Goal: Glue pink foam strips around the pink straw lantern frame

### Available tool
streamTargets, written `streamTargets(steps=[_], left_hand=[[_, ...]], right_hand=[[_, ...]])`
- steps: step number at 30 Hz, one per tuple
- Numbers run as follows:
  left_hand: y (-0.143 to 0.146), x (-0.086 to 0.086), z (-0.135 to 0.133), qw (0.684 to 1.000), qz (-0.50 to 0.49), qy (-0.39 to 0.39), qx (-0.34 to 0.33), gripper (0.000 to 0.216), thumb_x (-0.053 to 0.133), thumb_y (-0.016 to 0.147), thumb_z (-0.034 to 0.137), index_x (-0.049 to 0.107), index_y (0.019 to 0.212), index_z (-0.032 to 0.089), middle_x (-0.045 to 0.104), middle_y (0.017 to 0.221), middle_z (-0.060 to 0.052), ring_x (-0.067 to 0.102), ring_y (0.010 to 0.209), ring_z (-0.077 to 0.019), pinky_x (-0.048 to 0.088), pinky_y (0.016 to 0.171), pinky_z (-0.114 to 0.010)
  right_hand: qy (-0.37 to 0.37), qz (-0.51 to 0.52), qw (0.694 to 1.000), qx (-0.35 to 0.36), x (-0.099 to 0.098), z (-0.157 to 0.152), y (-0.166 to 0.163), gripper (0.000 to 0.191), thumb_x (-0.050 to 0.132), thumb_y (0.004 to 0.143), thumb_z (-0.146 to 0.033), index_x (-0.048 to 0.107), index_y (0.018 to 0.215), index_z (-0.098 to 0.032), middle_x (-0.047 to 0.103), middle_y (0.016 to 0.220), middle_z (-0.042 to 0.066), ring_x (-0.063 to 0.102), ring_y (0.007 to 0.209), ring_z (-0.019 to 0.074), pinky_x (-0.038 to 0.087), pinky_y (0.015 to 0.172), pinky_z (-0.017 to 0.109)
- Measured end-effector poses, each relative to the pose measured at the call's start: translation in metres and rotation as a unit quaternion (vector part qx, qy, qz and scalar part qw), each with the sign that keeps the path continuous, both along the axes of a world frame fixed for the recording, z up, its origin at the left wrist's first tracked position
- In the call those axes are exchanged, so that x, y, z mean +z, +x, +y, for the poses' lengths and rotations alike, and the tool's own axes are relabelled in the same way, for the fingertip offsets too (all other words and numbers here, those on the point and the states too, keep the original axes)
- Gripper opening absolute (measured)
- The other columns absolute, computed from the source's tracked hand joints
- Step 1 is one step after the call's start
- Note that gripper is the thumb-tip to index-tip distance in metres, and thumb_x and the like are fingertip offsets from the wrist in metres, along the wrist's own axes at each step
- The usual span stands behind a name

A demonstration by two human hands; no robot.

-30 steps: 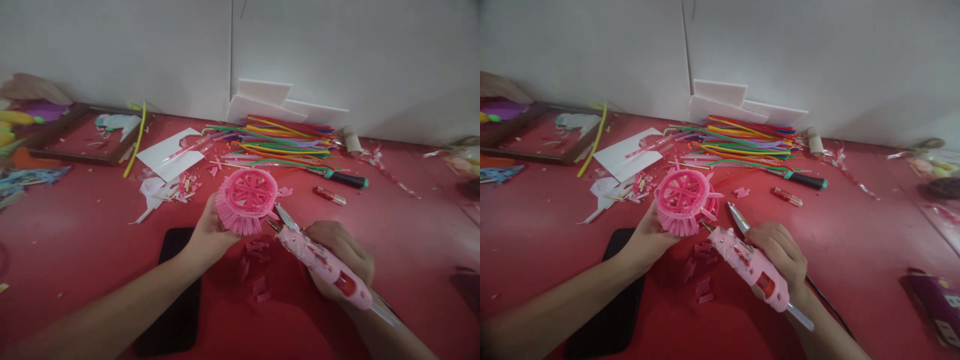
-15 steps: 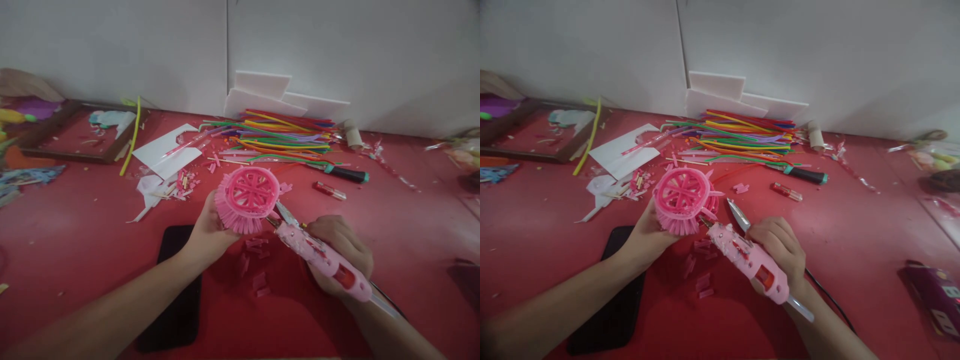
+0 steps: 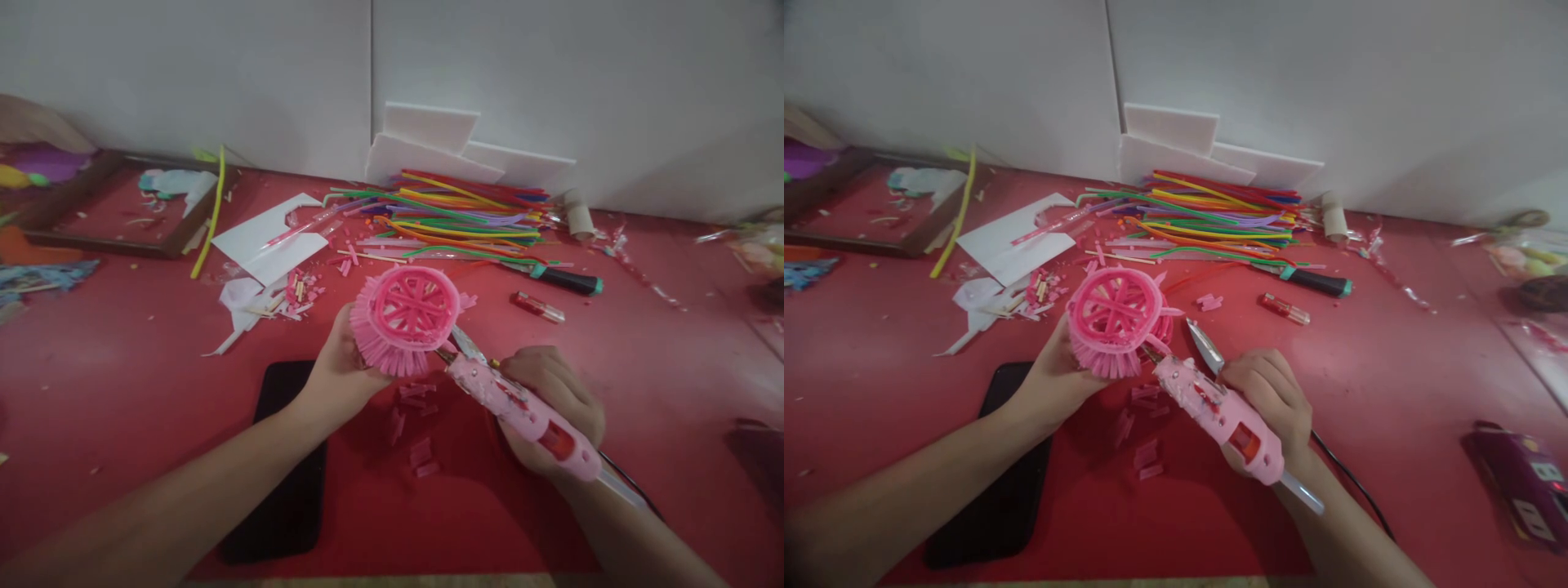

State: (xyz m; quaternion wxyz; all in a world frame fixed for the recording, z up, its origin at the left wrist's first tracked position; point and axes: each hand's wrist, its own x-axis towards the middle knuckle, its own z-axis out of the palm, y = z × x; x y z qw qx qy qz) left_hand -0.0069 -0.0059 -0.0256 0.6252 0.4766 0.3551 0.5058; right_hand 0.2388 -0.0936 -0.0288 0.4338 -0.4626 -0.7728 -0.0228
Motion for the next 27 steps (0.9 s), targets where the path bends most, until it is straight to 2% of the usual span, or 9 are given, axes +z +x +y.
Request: streamTargets(steps=[6,12,19,27], left_hand=[[0.001,0.000,0.001,1.000,0.007,0.004,-0.001,0.072,0.096,0.053,0.014,0.057,0.113,0.024,0.076,0.113,-0.004,0.075,0.102,-0.0194,0.061,0.092,-0.030],[0.000,-0.001,0.002,1.000,-0.001,0.011,0.001,0.070,0.095,0.053,0.010,0.059,0.112,0.024,0.077,0.112,-0.004,0.075,0.100,-0.0181,0.061,0.091,-0.028],[0.000,-0.001,0.001,1.000,0.019,0.018,0.006,0.071,0.095,0.054,0.014,0.057,0.114,0.023,0.076,0.116,-0.006,0.074,0.105,-0.0210,0.061,0.094,-0.033],[0.001,-0.002,0.002,1.000,-0.021,0.009,0.003,0.073,0.095,0.052,0.007,0.060,0.113,0.024,0.077,0.113,-0.003,0.074,0.101,-0.0179,0.061,0.089,-0.027]], right_hand=[[0.017,0.026,0.999,0.015,0.006,0.003,-0.005,0.017,0.061,0.084,-0.018,0.063,0.102,-0.018,0.064,0.083,0.008,0.059,0.077,0.0233,0.050,0.070,0.043],[0.004,0.017,1.000,0.013,0.011,0.003,-0.006,0.014,0.059,0.086,-0.020,0.061,0.100,-0.020,0.063,0.081,0.006,0.058,0.075,0.0222,0.050,0.068,0.041],[0.002,0.008,1.000,0.008,0.011,0.004,-0.006,0.013,0.060,0.089,-0.021,0.060,0.102,-0.021,0.062,0.079,0.007,0.058,0.073,0.0231,0.050,0.067,0.042],[0.009,0.010,1.000,0.015,0.010,0.003,-0.005,0.014,0.060,0.087,-0.020,0.061,0.101,-0.021,0.063,0.080,0.007,0.058,0.074,0.0228,0.050,0.068,0.042]])
